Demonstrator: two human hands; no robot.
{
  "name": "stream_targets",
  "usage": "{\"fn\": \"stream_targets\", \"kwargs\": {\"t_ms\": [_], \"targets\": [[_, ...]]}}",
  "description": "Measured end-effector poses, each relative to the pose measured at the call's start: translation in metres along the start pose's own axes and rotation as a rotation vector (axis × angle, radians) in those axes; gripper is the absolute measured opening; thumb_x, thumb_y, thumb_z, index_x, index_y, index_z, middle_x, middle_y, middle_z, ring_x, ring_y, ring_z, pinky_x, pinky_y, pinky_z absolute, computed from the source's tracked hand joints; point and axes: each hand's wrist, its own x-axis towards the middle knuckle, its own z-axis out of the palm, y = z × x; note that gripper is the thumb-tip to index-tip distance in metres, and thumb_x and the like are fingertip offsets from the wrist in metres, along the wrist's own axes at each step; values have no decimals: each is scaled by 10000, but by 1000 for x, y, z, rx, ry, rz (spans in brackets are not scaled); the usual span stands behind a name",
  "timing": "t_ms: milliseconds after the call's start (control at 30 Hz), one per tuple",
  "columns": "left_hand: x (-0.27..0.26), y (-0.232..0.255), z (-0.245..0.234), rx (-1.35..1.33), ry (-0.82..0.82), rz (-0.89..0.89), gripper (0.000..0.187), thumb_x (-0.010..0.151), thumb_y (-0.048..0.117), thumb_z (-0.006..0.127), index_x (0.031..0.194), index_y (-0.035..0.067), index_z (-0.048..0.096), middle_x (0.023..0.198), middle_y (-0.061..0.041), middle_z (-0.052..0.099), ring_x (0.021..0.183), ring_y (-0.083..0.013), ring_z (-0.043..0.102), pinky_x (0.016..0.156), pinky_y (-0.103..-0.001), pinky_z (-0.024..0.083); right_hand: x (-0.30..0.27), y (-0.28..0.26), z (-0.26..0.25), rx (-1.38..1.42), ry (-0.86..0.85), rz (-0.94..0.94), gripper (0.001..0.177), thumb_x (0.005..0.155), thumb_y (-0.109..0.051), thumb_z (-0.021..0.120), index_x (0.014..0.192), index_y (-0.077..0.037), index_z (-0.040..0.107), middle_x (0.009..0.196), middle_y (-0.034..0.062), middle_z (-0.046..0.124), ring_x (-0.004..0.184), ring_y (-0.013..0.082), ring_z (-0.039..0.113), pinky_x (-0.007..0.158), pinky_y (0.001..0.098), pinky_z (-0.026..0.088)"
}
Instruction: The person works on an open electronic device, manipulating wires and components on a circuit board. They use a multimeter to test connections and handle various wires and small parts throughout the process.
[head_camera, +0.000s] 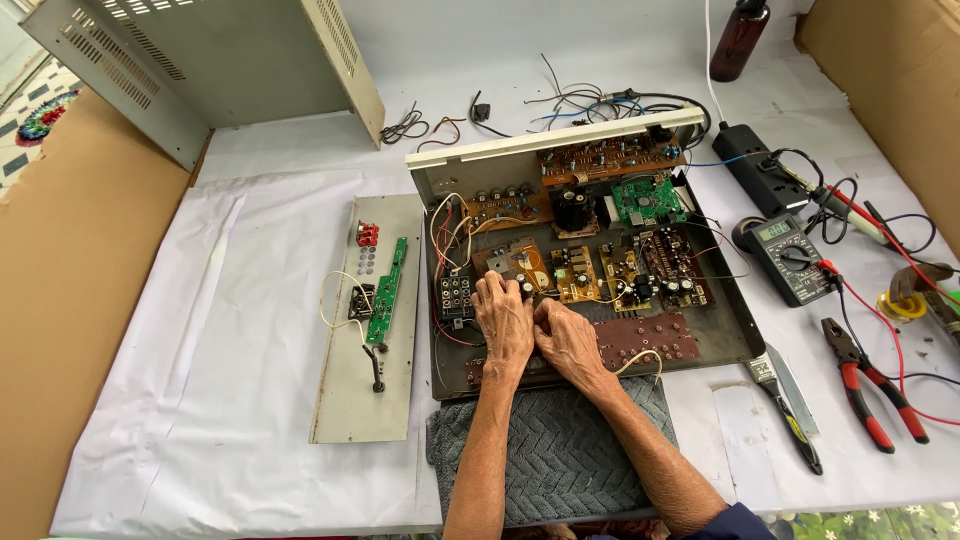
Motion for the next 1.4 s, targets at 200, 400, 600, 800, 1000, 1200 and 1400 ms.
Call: {"fn": "stream_targets", "kwargs": {"t_ms": [200, 400, 600, 800, 1000, 1200, 1400], "targets": [[1, -3, 5, -14, 1, -2, 348, 722, 215, 868, 827, 76, 567, 1006, -66, 414, 988, -264, 449, 850, -400, 396, 5, 5, 5, 1, -4, -19, 98, 871, -212, 661, 941, -169, 607, 846, 106, 683, 836, 419, 721, 748, 551, 575], [3, 3, -7, -12, -11, -5, 326, 747, 202, 862, 817, 69, 572, 998, -67, 409, 965, -252, 442, 826, -390, 390, 3, 3, 3, -1, 2, -18, 93, 876, -186, 659, 944, -162, 601, 841, 101, 679, 815, 408, 725, 735, 540, 580], [3, 1, -3, -25, -21, 6, 349, 731, 196, 860, 862, 52, 571, 999, -73, 406, 968, -274, 459, 837, -406, 404, 3, 5, 4, -7, 12, -41, 104, 878, -198, 662, 937, -164, 583, 842, 108, 663, 809, 420, 715, 722, 550, 576], [1, 2, -1, 17, -33, -1, 364, 736, 219, 857, 905, 54, 580, 991, -67, 408, 966, -270, 464, 831, -406, 411, 1, 5, 3, -13, 1, -51, 106, 876, -200, 663, 939, -169, 584, 852, 113, 665, 828, 428, 713, 722, 560, 574], [3, -1, 1, 30, -33, 44, 346, 790, 225, 827, 921, 50, 560, 1038, -101, 413, 972, -262, 429, 797, -387, 386, 6, 7, 6, -37, -34, -49, 108, 885, -194, 646, 955, -161, 570, 884, 128, 666, 850, 437, 713, 749, 568, 572], [1, -2, 8, 22, -36, 43, 374, 775, 224, 836, 928, 48, 542, 1039, -106, 412, 994, -286, 437, 809, -404, 398, 6, 8, 4, -28, -38, -45, 104, 879, -185, 641, 948, -159, 568, 882, 122, 665, 847, 439, 713, 741, 561, 574], [3, 2, 0, 40, -19, 39, 384, 760, 244, 849, 899, 69, 538, 1011, -87, 387, 983, -279, 428, 819, -410, 388, 4, 11, 6, -30, -20, -79, 109, 884, -175, 638, 948, -158, 552, 857, 125, 648, 824, 442, 705, 723, 566, 570]]}}
